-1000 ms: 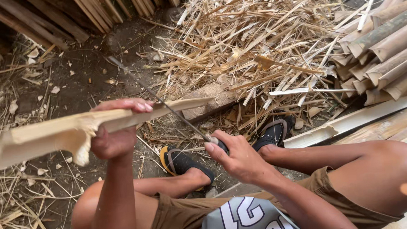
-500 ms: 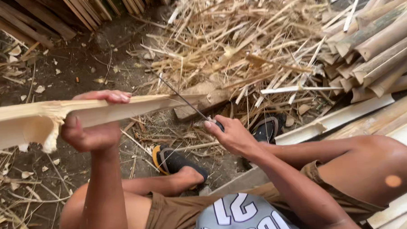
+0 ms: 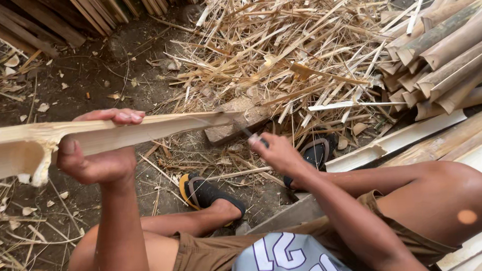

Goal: The person sits on the ground and uses a knife to shave and shape a piece of wood. They repeatedly scrape the surface to remove thin layers, rotating the wood to work on different sides. Finished pieces are stacked nearby.

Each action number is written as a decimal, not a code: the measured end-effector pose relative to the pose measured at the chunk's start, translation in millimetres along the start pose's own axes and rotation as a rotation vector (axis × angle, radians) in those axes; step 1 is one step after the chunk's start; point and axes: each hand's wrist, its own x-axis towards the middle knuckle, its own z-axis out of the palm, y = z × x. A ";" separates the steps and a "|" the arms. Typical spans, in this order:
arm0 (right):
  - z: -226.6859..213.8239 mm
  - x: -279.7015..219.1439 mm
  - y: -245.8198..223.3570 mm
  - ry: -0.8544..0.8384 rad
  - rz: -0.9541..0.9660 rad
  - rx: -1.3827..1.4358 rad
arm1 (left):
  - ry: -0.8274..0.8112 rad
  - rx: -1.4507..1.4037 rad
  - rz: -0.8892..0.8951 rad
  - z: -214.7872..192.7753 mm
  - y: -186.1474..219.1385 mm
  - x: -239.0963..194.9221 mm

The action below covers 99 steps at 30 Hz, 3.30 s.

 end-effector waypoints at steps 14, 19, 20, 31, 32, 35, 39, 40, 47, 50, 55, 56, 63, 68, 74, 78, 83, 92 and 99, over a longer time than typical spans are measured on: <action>-0.1 16.5 9.3 0.022 0.094 -0.013 | 0.083 0.082 0.045 4.9 -1.6 3.7; 38.4 -50.7 -34.2 0.072 -0.530 0.146 | 0.123 0.081 0.017 23.5 -5.8 -20.0; 41.2 -52.0 -34.9 0.080 -0.640 0.178 | 0.121 0.062 0.011 24.7 -8.0 -22.2; 22.7 -1.5 -4.1 0.015 -0.109 0.058 | 0.214 0.040 -0.009 25.4 -4.0 -2.8; 34.0 -12.6 -8.9 0.032 -0.249 0.092 | 0.260 0.058 -0.007 26.1 -1.9 -5.7; 59.8 -19.2 -12.7 0.085 -0.503 0.191 | 0.360 0.119 0.018 28.3 -7.0 -6.3; 52.0 30.7 12.9 0.135 -0.172 0.073 | 0.383 0.117 0.015 17.5 2.8 -3.2; 44.1 44.4 21.5 0.135 -0.042 0.091 | 0.392 0.106 0.020 14.8 6.9 0.1; 60.5 19.3 28.4 0.074 -0.040 0.089 | 0.492 0.308 0.105 26.7 1.7 10.3; 92.2 5.1 18.3 0.195 -0.516 0.041 | 0.561 0.395 0.134 32.7 0.3 6.8; 84.6 60.7 51.0 0.204 -0.136 0.115 | 0.637 0.406 0.177 30.2 4.8 10.3; 77.4 70.8 61.6 0.112 0.150 0.107 | 0.618 0.375 0.168 29.9 5.2 13.7; 51.2 45.3 43.9 0.164 0.033 0.063 | 0.078 0.410 0.258 41.8 -15.6 19.2; 43.4 -44.6 -21.3 0.084 -0.319 0.218 | -0.166 0.559 0.084 40.9 -19.4 4.5; 41.1 -36.5 -41.5 0.154 -0.217 0.262 | -0.149 0.536 0.062 37.1 -20.7 10.2; 40.7 -13.9 -5.7 0.141 -0.272 0.164 | -0.156 0.604 0.059 35.5 -17.1 16.9; 72.2 20.1 51.9 0.172 -0.503 0.208 | -0.173 0.508 0.052 18.1 -19.8 20.8; 57.8 41.1 54.2 0.157 -0.001 0.162 | -0.005 0.411 0.138 25.5 -40.2 30.6; 46.5 -49.4 -52.4 0.150 -0.487 0.472 | 0.099 0.500 0.122 55.4 -62.0 -0.2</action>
